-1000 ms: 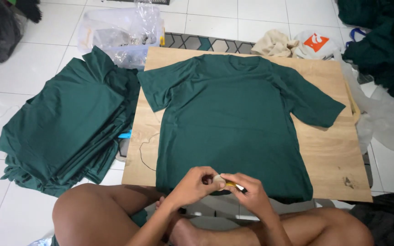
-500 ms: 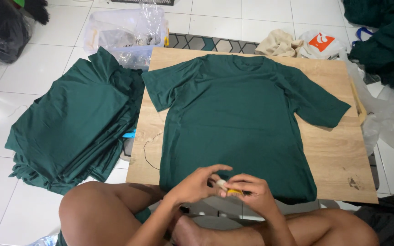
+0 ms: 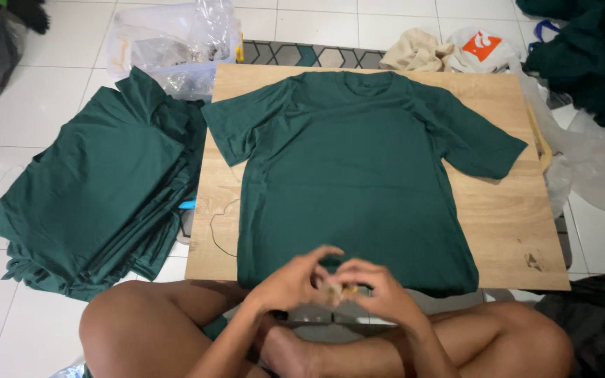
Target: The person folds a green t-shirt on a wooden board, using a measuring tape to align the collar and sleeves. They smooth the fabric with their hands and fold the shirt in half before placing it aside.
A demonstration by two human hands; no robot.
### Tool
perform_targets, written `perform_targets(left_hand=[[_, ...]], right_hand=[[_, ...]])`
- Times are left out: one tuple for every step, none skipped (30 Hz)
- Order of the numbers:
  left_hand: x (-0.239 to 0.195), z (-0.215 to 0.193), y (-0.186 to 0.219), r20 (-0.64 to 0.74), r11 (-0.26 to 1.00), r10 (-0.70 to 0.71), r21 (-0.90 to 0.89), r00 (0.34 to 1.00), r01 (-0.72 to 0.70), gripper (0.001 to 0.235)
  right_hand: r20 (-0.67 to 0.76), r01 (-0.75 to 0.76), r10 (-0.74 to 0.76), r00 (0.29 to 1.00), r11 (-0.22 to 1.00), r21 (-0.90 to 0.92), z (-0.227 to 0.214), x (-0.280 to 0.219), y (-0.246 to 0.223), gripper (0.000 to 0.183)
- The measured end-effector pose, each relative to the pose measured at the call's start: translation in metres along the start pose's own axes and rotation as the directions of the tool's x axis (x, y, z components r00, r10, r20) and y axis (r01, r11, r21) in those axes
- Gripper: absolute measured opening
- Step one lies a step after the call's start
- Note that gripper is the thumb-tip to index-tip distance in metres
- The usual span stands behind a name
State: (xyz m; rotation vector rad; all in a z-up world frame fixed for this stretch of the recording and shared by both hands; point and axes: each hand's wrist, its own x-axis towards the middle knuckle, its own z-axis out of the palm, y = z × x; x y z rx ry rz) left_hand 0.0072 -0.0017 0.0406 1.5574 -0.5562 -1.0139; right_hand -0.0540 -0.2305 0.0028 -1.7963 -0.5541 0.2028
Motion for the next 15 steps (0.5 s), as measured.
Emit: perform_targets(left_hand=[[0.002,0.001,-0.005,-0.097,0.989,0.01,-0.144,0.995,-0.024,0.066],[0.009,0.004,-0.011,-0.094,0.989,0.008,-0.145,0.996,-0.022,0.066],[0.015,0.006,-0.017,-0.182,0.962,0.003,-0.269,0.983,-0.053,0.05],[0.023,0.007,-0.022,-0.269,0.919,-0.011,-0.383,0.963,-0.097,0.034],[0.027,0.011,-0.028,-0.266,0.919,-0.009,-0.383,0.964,-0.097,0.034],[0.032,0.014,-0.034,-0.326,0.867,-0.034,-0.48,0.945,-0.135,0.029],[0.036,0.017,-0.039,-0.381,0.804,-0.065,-0.568,0.922,-0.178,0.024],[0.038,0.017,-0.044,-0.381,0.804,-0.064,-0.567,0.922,-0.178,0.024],[0.04,0.017,-0.048,-0.409,0.812,-0.047,-0.546,0.911,-0.203,0.023],[0.042,0.016,-0.053,-0.438,0.821,-0.03,-0.524,0.899,-0.228,0.023],[0.042,0.015,-0.051,-0.438,0.821,-0.029,-0.523,0.899,-0.228,0.023],[0.041,0.015,-0.05,-0.426,0.824,-0.008,-0.515,0.905,-0.236,0.026],[0.04,0.014,-0.049,-0.415,0.826,0.013,-0.508,0.91,-0.244,0.029],[0.036,0.014,-0.039,-0.415,0.826,0.014,-0.508,0.91,-0.245,0.029],[0.031,0.013,-0.03,-0.365,0.847,-0.012,-0.498,0.931,-0.184,0.03]], right_hand=[[-0.113,-0.033,0.029,0.993,0.999,-0.032,-0.001,-0.001,0.002,0.031],[-0.115,-0.037,0.033,0.993,0.999,-0.031,0.0,0.0,-0.001,0.031],[-0.226,-0.03,0.008,0.974,0.995,-0.096,0.001,0.002,-0.005,0.026],[-0.332,-0.03,-0.027,0.943,0.986,-0.164,0.001,0.005,-0.009,0.022],[-0.335,-0.031,-0.027,0.942,0.986,-0.165,0.004,0.007,-0.012,0.022],[-0.417,0.008,-0.114,0.902,0.969,-0.246,0.007,0.009,-0.015,0.019],[-0.487,0.039,-0.204,0.849,0.944,-0.328,0.01,0.012,-0.018,0.017],[-0.488,0.039,-0.205,0.848,0.943,-0.329,0.011,0.011,-0.017,0.017],[-0.507,0.036,-0.21,0.836,0.943,-0.331,0.011,0.011,-0.017,0.015],[-0.526,0.033,-0.215,0.823,0.942,-0.333,0.012,0.011,-0.016,0.015],[-0.527,0.034,-0.217,0.822,0.942,-0.334,0.009,0.01,-0.013,0.015],[-0.51,0.041,-0.204,0.836,0.949,-0.312,0.007,0.008,-0.01,0.014],[-0.491,0.047,-0.191,0.85,0.956,-0.29,0.005,0.006,-0.007,0.014],[-0.491,0.048,-0.192,0.85,0.955,-0.291,0.004,0.007,-0.01,0.014],[-0.484,0.058,-0.191,0.854,0.96,-0.275,0.003,0.008,-0.014,0.013]])
